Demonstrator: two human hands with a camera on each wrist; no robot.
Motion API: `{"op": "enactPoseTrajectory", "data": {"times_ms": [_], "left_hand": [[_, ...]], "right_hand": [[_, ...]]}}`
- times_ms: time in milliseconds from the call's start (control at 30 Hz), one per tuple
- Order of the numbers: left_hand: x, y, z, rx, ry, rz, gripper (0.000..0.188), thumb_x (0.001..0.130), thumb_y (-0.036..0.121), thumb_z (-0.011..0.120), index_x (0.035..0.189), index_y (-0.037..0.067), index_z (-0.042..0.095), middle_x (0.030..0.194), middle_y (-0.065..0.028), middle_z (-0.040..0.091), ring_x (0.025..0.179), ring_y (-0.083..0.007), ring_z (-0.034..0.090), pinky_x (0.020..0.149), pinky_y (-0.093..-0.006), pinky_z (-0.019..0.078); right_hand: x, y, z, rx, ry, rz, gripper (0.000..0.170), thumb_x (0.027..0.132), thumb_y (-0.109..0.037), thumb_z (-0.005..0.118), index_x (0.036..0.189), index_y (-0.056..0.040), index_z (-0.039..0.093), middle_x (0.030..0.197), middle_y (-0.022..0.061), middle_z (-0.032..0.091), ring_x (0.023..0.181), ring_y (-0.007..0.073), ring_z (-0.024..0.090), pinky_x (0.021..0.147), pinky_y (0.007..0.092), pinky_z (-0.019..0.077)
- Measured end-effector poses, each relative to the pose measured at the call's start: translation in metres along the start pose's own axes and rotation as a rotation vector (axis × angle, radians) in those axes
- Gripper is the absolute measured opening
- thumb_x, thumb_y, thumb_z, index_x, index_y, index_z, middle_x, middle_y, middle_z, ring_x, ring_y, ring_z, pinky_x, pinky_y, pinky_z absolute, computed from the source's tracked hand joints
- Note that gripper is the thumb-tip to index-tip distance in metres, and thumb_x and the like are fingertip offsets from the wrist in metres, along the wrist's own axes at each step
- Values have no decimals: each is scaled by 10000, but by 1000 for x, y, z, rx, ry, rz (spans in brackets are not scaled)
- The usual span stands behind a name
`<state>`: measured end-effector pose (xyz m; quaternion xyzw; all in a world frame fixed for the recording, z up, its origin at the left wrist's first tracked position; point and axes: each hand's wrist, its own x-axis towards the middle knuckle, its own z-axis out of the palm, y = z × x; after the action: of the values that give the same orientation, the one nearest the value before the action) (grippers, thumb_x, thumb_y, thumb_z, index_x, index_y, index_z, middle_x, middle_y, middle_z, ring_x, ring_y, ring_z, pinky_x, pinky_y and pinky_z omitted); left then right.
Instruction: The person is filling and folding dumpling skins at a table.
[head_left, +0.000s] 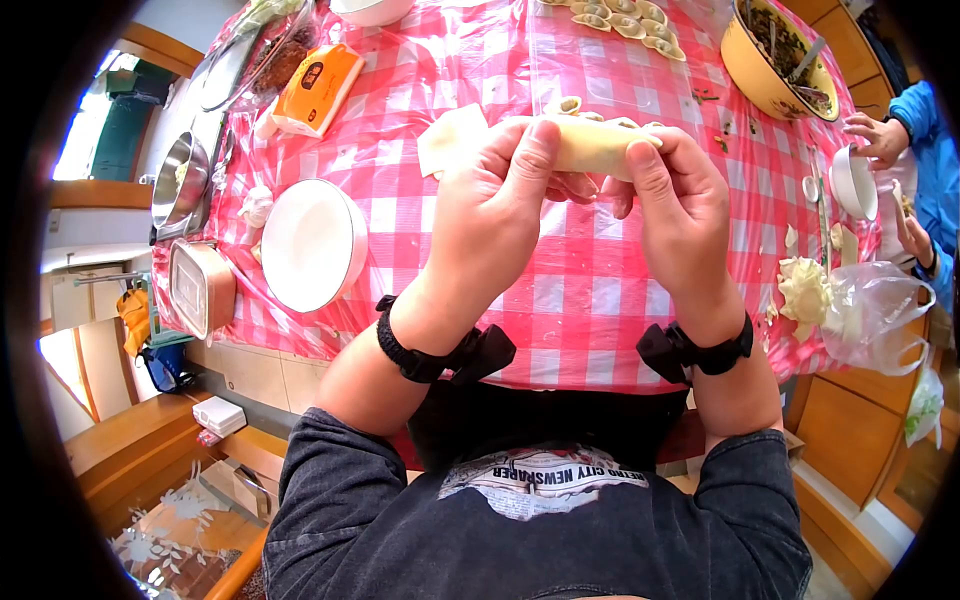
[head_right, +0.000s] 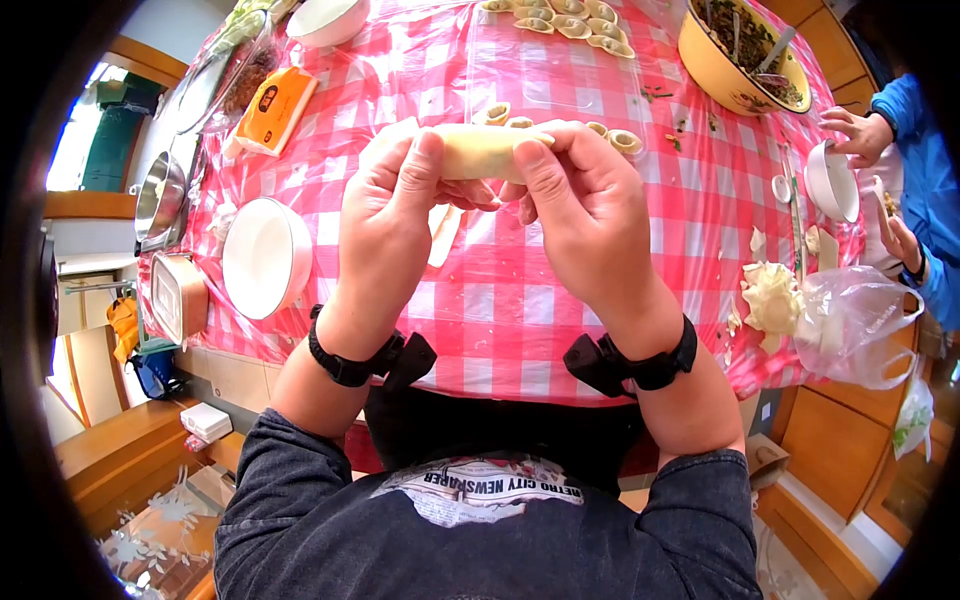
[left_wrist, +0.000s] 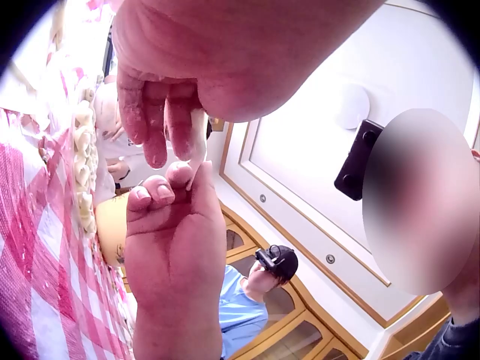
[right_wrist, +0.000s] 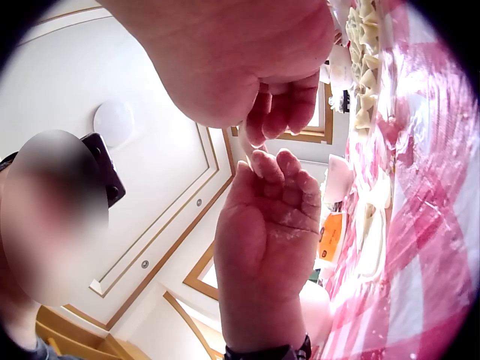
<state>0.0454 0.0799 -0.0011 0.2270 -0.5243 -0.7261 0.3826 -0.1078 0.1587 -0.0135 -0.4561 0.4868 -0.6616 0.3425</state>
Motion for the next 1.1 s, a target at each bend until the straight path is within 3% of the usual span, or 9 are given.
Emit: {"op": "enactPoseTrajectory", "data": {"times_ms": [233, 467, 967, 1100], "left_hand": [[0, -7, -2, 150, -24, 45, 252, 1010, 223, 630, 1016, -29, 631, 861, -66, 706, 791, -90, 666, 737, -237, 547], [1, -6, 0, 79, 20, 23, 252, 1006, 222, 637, 983, -30, 642, 853, -58, 707, 790, -86, 665, 735, -230, 537], [2, -8, -5, 224, -18, 30, 269, 1003, 245, 644, 920, -11, 642, 841, -55, 709, 785, -77, 659, 728, -221, 531], [2, -12, -5, 132, -2, 23, 296, 1008, 275, 634, 928, -10, 643, 843, -52, 705, 786, -81, 657, 731, -222, 529]], "right_hand": [[-1, -2, -1, 46, 30, 6, 186, 1036, -173, 575, 1082, 1, 620, 866, 40, 669, 717, 54, 596, 620, 201, 486], [-1, -2, -2, 29, 28, 4, 185, 1037, -173, 572, 1083, 0, 620, 899, 40, 669, 725, 58, 602, 621, 204, 484], [1, -3, -1, -14, 37, -32, 239, 1060, -235, 527, 1105, -20, 620, 845, 66, 683, 671, 75, 576, 607, 228, 468], [1, -2, -2, -14, 13, -41, 245, 1064, -239, 519, 1108, -19, 618, 846, 70, 687, 672, 76, 579, 603, 228, 466]]}}
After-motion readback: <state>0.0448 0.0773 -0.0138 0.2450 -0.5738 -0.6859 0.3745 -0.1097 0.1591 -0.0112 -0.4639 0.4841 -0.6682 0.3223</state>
